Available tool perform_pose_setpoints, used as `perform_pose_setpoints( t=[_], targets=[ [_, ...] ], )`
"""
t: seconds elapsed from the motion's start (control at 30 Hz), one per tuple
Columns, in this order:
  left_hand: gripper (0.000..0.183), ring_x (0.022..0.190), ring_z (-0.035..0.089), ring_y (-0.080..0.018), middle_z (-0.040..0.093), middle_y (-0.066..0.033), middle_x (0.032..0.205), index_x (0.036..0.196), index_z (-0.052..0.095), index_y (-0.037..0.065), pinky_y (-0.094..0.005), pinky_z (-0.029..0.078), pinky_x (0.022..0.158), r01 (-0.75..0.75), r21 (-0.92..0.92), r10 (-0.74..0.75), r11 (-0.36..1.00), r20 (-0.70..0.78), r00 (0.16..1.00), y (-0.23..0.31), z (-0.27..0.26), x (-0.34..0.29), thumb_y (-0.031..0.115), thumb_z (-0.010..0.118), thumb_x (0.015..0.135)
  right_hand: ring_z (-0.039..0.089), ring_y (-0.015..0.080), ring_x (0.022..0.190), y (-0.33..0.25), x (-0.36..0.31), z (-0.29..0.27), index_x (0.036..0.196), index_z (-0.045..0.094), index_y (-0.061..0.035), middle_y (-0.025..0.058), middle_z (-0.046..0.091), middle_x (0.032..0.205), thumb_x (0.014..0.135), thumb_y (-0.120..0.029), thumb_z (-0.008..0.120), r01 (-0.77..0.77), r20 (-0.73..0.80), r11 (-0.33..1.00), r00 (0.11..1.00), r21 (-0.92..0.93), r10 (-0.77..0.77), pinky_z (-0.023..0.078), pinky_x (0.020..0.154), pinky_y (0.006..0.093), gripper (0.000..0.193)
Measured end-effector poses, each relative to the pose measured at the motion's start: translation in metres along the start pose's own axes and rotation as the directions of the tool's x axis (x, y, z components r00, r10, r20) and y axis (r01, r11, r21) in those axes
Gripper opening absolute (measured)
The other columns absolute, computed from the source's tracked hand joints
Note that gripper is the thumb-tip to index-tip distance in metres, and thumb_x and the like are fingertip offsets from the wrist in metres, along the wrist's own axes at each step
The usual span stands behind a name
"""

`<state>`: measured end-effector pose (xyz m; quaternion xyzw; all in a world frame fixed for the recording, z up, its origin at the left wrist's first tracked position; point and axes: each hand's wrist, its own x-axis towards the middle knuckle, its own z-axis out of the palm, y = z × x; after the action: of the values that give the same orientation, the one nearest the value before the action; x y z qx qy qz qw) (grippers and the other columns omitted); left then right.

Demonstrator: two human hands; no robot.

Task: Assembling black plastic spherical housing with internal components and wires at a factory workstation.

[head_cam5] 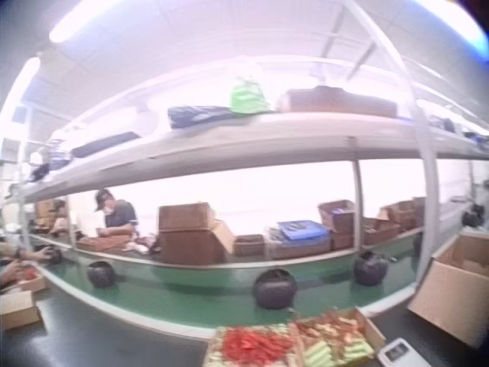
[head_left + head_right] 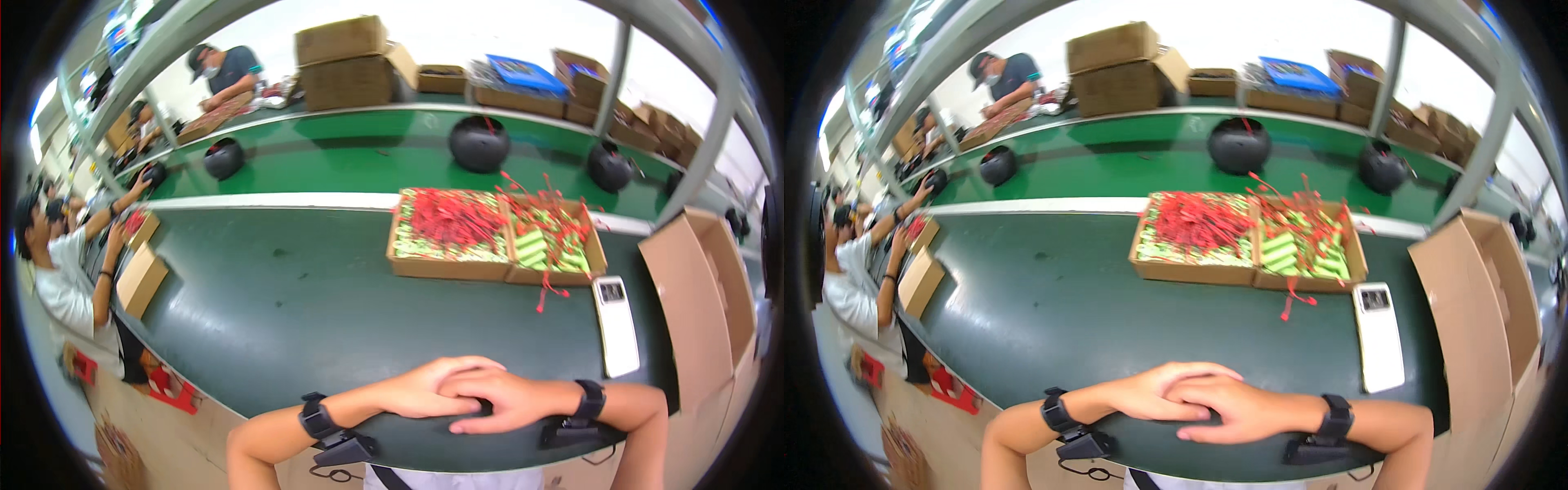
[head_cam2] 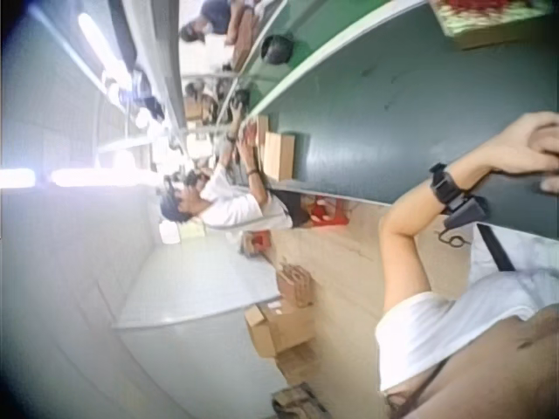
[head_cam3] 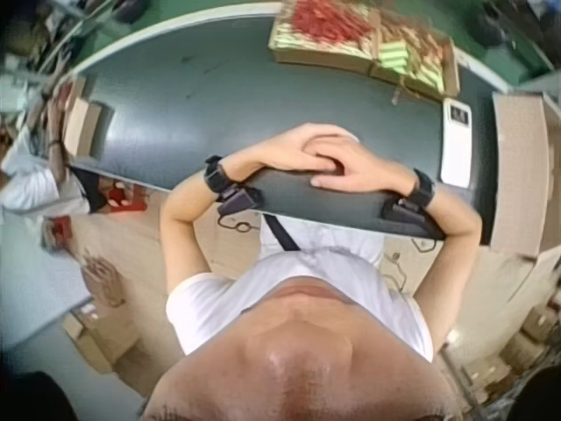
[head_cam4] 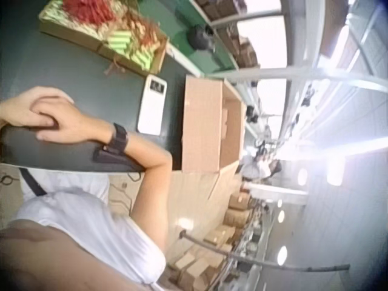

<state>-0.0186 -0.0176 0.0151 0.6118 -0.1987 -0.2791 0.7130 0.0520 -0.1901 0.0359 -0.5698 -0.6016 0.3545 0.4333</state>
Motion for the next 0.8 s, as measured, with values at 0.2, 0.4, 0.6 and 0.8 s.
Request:
perform_pose_setpoints(
  t=[0.2, 0.4, 0.6, 0.8],
  targets=[
    [0.049, 0.083, 0.058, -0.0084, 0.06, -0.0094, 0.111, 0.129, 0.046, -0.003, -0.0207, 0.047, 0.071, 0.038, -0.001, -0.037, 0.999, -0.265, 0.964, 0.017, 0.017, -0.003, -0.008, 0.044, 0.081, 0.054, 0.0267, 0.1, 0.015, 0.002, 0.007, 0.108, 0.053, 0.0038, 0.0153, 0.055, 0.107, 0.086, -0.018, 0.063, 0.14, -0.119, 0.99, 0.983, -0.013, -0.141, 0.042, 0.088, 0.0366, 0.032],
    [0.053, 0.049, 0.04, -0.0015, 0.063, -0.0145, 0.112, 0.125, 0.051, -0.002, -0.0171, 0.033, 0.045, 0.166, -0.04, -0.169, 0.985, -0.346, 0.923, 0.025, 0.016, -0.005, -0.014, 0.039, 0.074, 0.053, 0.0246, 0.094, 0.016, 0.002, 0.007, 0.102, 0.049, 0.0022, 0.0135, 0.052, 0.103, 0.084, -0.013, 0.061, 0.122, -0.043, 0.99, 0.992, 0.068, -0.119, 0.043, 0.082, 0.0357, 0.026],
    [0.041, 0.098, 0.061, -0.0264, 0.057, -0.0245, 0.122, 0.113, 0.059, -0.005, -0.0286, 0.051, 0.074, 0.016, -0.033, -0.027, 0.999, -0.363, 0.932, 0.006, 0.01, -0.001, -0.014, 0.044, 0.076, 0.055, 0.0243, 0.093, 0.018, -0.001, 0.014, 0.11, 0.043, 0.0015, 0.0145, 0.051, 0.101, 0.082, -0.009, 0.061, 0.107, -0.077, 0.991, 0.992, 0.086, -0.101, 0.044, 0.08, 0.0355, 0.035],
    [0.044, 0.076, 0.063, -0.0126, 0.055, -0.0215, 0.127, 0.124, 0.053, -0.004, -0.019, 0.043, 0.049, 0.062, 0.0, -0.059, 0.998, -0.326, 0.943, 0.018, 0.015, -0.004, -0.005, 0.05, 0.08, 0.059, 0.0205, 0.093, 0.02, 0.006, 0.011, 0.109, 0.045, 0.0007, 0.0115, 0.052, 0.1, 0.081, -0.008, 0.062, 0.151, -0.055, 0.957, 0.988, 0.248, -0.141, 0.047, 0.081, 0.0322, 0.034]
  ],
)
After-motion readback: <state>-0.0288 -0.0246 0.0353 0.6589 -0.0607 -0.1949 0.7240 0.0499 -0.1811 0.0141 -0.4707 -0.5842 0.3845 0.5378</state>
